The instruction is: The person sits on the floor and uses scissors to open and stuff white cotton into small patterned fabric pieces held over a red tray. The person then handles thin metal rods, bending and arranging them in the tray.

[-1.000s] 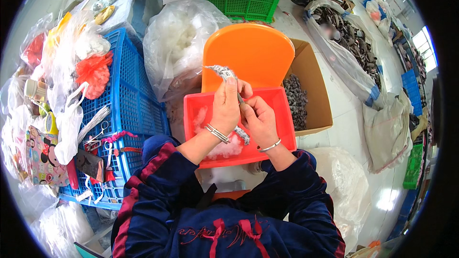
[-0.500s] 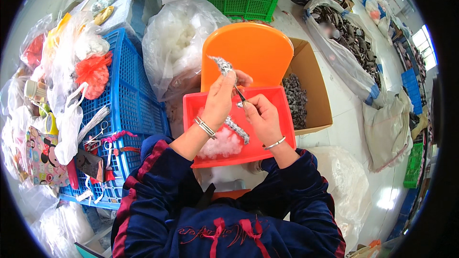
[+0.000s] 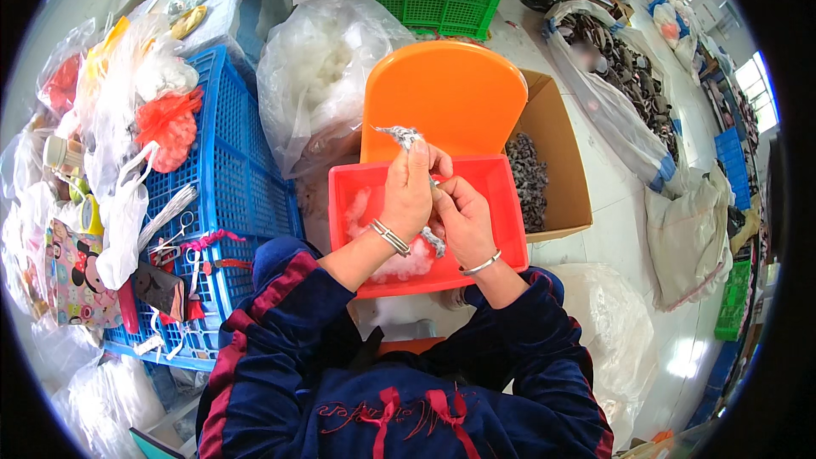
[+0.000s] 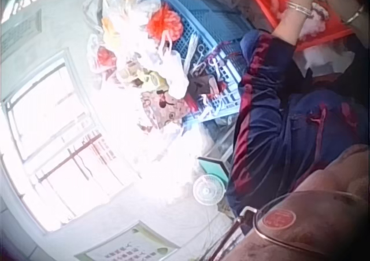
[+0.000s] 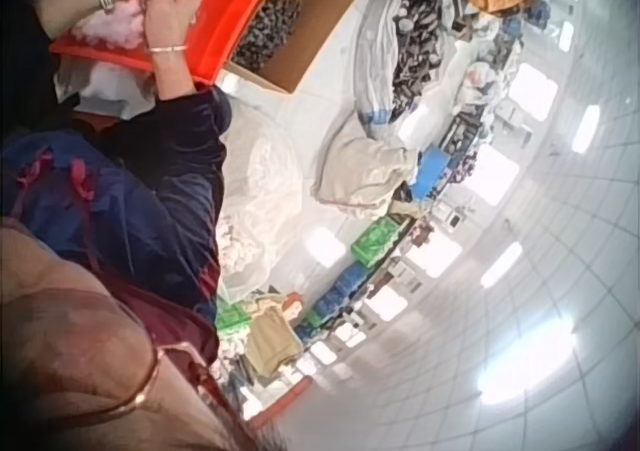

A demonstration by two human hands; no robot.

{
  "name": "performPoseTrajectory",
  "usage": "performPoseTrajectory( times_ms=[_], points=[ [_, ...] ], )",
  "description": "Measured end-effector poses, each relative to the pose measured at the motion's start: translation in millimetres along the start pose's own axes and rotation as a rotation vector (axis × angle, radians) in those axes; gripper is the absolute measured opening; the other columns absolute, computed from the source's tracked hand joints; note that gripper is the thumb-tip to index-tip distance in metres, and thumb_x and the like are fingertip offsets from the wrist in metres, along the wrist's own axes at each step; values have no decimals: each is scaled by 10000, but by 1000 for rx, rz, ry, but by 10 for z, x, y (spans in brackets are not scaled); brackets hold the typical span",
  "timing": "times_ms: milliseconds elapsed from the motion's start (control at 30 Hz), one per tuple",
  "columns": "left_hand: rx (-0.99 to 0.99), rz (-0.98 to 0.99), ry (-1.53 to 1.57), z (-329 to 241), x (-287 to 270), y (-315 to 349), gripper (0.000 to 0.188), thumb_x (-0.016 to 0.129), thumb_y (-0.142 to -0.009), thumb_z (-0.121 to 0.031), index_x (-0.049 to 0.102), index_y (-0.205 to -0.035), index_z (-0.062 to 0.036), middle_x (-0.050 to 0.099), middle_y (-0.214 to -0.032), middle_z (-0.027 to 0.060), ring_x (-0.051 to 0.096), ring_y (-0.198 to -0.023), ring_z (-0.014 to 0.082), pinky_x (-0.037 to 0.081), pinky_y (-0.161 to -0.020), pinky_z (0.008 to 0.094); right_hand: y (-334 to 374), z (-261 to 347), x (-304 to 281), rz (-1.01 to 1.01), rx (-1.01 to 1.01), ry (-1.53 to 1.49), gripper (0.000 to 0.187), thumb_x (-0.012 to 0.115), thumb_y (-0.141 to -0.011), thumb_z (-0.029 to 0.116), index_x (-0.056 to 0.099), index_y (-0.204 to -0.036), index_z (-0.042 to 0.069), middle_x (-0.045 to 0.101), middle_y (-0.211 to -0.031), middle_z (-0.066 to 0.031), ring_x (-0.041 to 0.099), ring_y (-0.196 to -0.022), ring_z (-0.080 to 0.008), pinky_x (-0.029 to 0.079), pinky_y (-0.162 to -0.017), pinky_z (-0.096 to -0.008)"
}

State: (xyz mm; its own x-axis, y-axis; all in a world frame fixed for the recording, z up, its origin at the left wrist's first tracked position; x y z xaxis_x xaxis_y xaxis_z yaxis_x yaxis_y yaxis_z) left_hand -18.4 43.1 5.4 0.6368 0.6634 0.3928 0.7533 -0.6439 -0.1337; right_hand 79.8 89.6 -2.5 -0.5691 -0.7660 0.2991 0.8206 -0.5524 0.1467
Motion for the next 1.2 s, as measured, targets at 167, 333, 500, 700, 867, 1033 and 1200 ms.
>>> performPoseTrajectory(
  times_ms=[167, 333, 500, 700, 867, 1033, 1200],
  points=[
    [-4, 9, -31, 27, -18, 17, 397, 372, -1032, -369, 471, -835, -38, 571, -789, 59, 485, -655, 95, 418, -573, 242, 8, -21, -2, 10, 40, -45, 139, 546, -972, 96, 539, -855, 20, 528, -693, 11, 449, -570, -43, 369, -502, -205],
    [-35, 78, 7, 48, -52, 4, 364, 383, -1029, -343, 511, -881, -36, 590, -823, 60, 520, -726, 103, 441, -659, 265, -11, 26, -98, 26, -71, 114, 130, 554, -968, 103, 540, -864, 27, 525, -697, 23, 447, -588, -36, 375, -527, -204],
    [-185, 81, 184, -133, -49, -41, 291, 372, -1031, -270, 516, -949, -31, 590, -905, 99, 564, -880, 158, 467, -835, 305, -4, 107, -120, 25, -121, 225, 119, 558, -965, 105, 535, -877, 29, 518, -705, 27, 443, -610, -31, 375, -551, -197],
    [-32, 84, 103, -53, -53, -6, 296, 347, -1041, -274, 465, -876, -59, 573, -868, 93, 543, -834, 151, 456, -796, 310, -1, 55, -92, 26, -128, 204, 110, 568, -956, 95, 541, -874, 27, 529, -711, 32, 452, -621, -28, 375, -552, -197],
    [-32, 60, 79, 43, 4, 47, 308, 360, -1039, -288, 450, -868, -48, 572, -848, 82, 515, -764, 125, 456, -709, 273, 1, -14, -71, -5, -74, 124, 110, 557, -958, 74, 548, -858, 29, 534, -703, 31, 453, -586, -36, 368, -516, -204],
    [-70, 30, 36, 69, 41, 127, 305, 375, -1034, -283, 462, -885, -32, 573, -859, 65, 510, -748, 110, 458, -656, 253, 11, 8, -20, -4, 14, -13, 116, 562, -958, 77, 556, -854, 28, 535, -705, 32, 447, -577, -35, 372, -511, -204],
    [-42, 134, -29, 70, -6, 43, 308, 396, -1028, -278, 530, -902, -31, 576, -896, 41, 499, -754, 88, 435, -658, 231, -22, 109, -152, 17, -44, 105, 109, 565, -960, 88, 563, -869, 28, 530, -706, 35, 445, -578, -31, 380, -522, -200]
  ],
)
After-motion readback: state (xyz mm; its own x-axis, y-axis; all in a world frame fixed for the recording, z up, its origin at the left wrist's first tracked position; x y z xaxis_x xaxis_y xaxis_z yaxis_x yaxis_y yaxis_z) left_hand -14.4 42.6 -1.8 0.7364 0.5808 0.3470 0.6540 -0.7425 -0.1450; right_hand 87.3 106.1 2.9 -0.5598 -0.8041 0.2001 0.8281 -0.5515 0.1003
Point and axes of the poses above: each hand's wrist, its own y-axis away from the middle knuckle, its own x-axis out of the palm, z = x × y, the point moved 5 cm from there along -y, towards the middle knuckle
